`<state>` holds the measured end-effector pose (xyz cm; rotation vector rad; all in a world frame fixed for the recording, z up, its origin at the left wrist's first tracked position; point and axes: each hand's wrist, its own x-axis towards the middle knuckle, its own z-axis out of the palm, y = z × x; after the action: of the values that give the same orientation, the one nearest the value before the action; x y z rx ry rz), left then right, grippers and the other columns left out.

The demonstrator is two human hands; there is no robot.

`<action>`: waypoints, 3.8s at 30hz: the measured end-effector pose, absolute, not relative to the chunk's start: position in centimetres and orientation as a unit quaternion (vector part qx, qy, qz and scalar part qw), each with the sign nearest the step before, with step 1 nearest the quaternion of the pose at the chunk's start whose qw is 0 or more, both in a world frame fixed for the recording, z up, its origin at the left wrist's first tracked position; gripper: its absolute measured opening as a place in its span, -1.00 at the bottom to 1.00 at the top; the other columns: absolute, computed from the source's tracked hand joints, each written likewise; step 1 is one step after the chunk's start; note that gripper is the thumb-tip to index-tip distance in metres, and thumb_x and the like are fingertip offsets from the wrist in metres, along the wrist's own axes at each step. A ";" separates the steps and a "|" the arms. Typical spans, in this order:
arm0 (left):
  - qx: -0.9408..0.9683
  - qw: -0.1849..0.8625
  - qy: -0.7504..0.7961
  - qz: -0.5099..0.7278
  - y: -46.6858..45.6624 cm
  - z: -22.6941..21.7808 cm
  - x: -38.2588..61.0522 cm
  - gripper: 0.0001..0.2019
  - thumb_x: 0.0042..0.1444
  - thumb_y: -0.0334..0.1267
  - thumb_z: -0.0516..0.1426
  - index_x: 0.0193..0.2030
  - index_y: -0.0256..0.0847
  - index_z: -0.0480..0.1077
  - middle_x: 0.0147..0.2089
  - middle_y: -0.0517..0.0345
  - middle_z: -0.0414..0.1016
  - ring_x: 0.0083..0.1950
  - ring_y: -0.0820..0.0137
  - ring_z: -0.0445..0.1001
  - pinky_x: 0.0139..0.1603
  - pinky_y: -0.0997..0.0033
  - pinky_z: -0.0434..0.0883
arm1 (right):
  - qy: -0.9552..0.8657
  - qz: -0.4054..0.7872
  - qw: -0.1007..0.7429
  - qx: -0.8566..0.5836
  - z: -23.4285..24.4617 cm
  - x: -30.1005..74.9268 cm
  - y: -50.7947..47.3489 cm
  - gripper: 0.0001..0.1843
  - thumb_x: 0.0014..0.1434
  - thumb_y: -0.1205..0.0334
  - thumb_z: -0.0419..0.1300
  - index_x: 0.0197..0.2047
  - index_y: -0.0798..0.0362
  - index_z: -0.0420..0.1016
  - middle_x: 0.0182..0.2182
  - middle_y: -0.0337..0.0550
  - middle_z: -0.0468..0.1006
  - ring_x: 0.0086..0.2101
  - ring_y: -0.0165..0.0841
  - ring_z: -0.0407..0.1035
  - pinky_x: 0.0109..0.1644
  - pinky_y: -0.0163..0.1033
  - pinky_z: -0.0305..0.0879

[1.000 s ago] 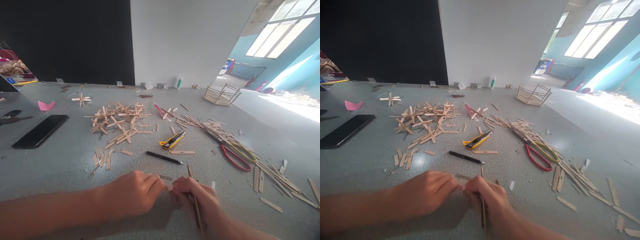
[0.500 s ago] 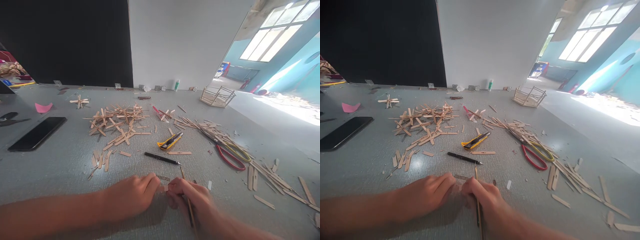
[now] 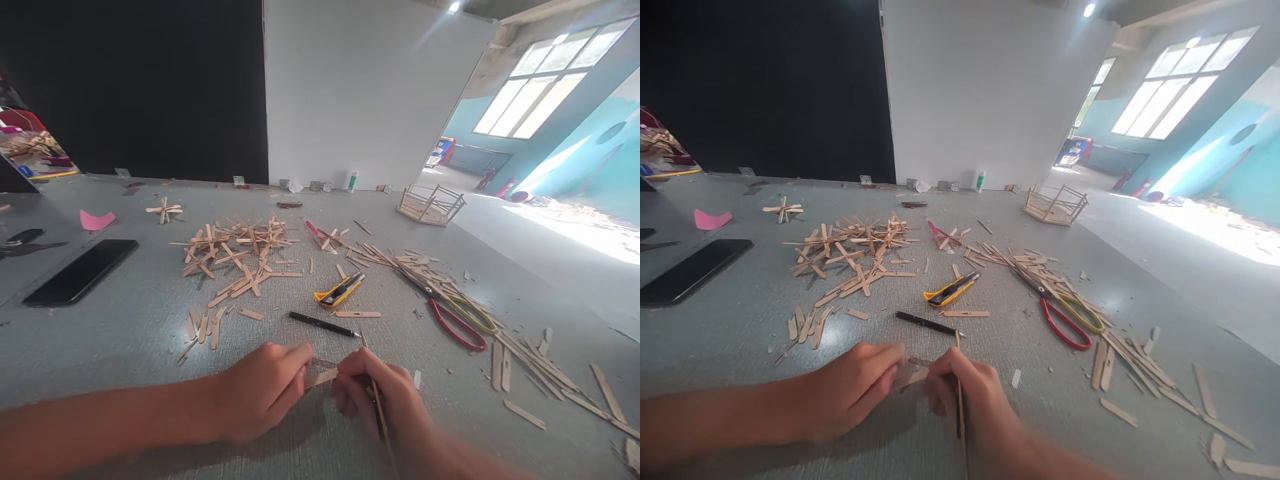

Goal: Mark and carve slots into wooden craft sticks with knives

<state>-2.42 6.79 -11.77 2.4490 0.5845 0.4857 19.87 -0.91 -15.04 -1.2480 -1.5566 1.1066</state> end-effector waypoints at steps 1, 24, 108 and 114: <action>0.914 0.284 0.223 0.183 6.9 -11.9 -2.4 -0.75 0.40 -0.36 -0.16 -0.35 -0.10 0.12 -0.49 0.31 0.29 -0.54 0.45 0.28 -0.48 0.47 0.25 | -0.612 0.444 0.422 -0.500 -15.0 19.8 -0.8 -0.65 0.47 -0.03 0.07 -0.30 0.00 0.34 -0.50 -0.26 0.47 -0.43 -0.39 0.36 -0.33 -0.30 0.33; 0.836 0.454 0.276 0.140 7.4 -12.2 -2.3 -0.74 0.46 -0.16 -0.01 -0.12 -0.22 0.44 -0.42 0.27 0.35 -0.43 0.46 0.22 -0.41 0.52 0.18 | -0.516 0.488 0.463 -0.530 -14.0 19.4 0.5 -0.51 0.33 -0.30 0.17 -0.22 0.00 0.34 -0.44 -0.19 0.53 -0.53 -0.41 0.38 -0.48 -0.30 0.34; 0.728 0.574 0.345 0.146 7.7 -12.2 0.5 -0.74 0.35 -0.17 0.09 -0.34 -0.22 0.43 -0.50 0.30 0.38 -0.66 0.56 0.26 -0.62 0.58 0.19 | -0.629 0.299 0.476 -0.537 -8.4 23.2 -0.3 -0.69 0.46 0.00 0.08 -0.05 -0.01 0.55 -0.52 -0.19 0.49 -0.62 -0.41 0.24 -0.59 -0.27 0.17; 0.749 0.557 0.342 0.109 8.1 -12.2 0.4 -0.75 0.36 -0.16 0.09 -0.29 -0.23 0.48 -0.57 0.34 0.29 -0.65 0.53 0.24 -0.62 0.57 0.15 | -0.747 0.290 0.348 -0.486 -13.4 23.0 -0.7 -0.77 0.41 0.15 0.17 -0.27 0.04 0.54 -0.56 -0.24 0.47 -0.59 -0.44 0.25 -0.53 -0.31 0.18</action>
<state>0.37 8.10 -12.20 1.7662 0.8075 0.2571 22.95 -0.71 -13.39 -1.2604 -1.9382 0.7524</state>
